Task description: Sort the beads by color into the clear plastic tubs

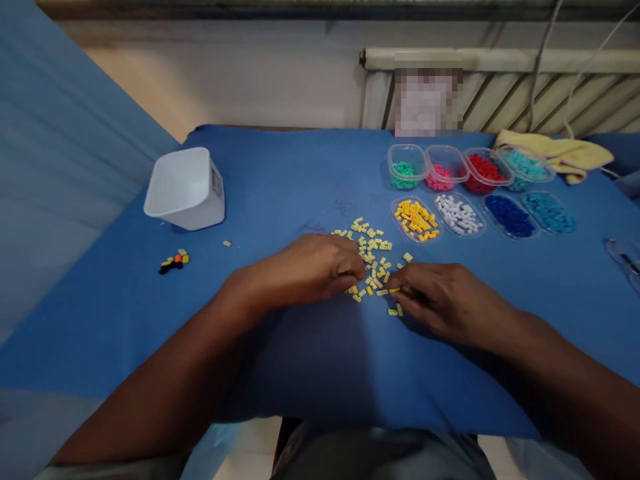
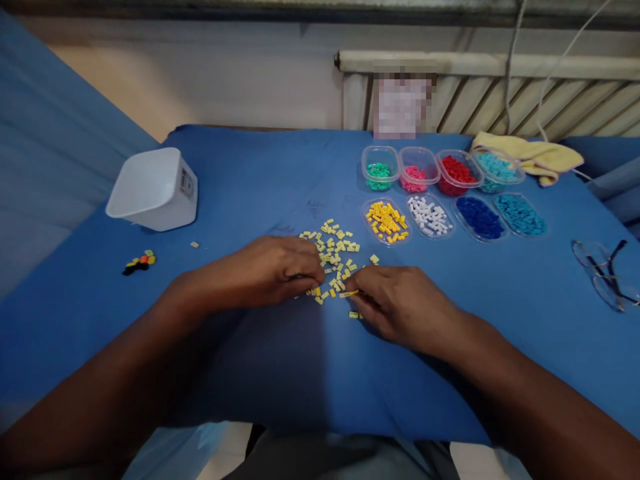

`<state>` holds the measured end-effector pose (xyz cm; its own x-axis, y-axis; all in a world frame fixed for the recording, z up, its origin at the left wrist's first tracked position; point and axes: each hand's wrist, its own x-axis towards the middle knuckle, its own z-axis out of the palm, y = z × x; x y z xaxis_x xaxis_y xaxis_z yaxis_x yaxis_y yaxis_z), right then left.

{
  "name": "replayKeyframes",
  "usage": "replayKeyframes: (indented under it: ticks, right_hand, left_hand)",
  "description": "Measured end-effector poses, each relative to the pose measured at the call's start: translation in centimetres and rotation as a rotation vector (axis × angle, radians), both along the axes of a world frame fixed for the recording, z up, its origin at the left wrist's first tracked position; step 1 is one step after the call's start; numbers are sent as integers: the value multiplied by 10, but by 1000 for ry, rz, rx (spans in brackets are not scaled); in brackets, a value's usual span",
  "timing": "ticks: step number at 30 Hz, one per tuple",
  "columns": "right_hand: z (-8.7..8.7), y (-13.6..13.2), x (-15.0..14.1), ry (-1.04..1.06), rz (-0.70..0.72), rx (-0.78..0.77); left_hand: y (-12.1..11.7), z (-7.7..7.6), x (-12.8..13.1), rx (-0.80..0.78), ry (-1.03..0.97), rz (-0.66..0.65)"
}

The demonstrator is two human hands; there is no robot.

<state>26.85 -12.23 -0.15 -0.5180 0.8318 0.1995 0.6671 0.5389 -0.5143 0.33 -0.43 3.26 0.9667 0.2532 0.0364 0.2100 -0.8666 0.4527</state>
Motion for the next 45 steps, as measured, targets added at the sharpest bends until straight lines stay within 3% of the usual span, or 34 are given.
replayKeyframes:
  ticks: [9,16,20,25,30,34,41,45]
  right_hand:
    - [9,6,15,103,-256,73]
    - [9,6,16,113,-205,19]
    - [7,8,18,103,-193,5]
    - [8,8,16,120,-139,31]
    - [9,9,16,132,-162,36]
    - [6,13,25,116,-254,46]
    - [-12,44,56,-17,-599,183]
    - [-21,65,61,-32,-629,284]
  left_hand:
    - [-9,-3,1,128,148,-45]
    - [-14,0,0,132,240,-9]
    - [-11,-2,5,42,153,21]
    - [-13,-12,15,-6,89,38]
    - [-26,-24,24,111,145,75]
    - [-36,-22,28,186,173,67]
    - [-43,-18,29,339,118,-46]
    - [-43,-21,28,352,85,-92]
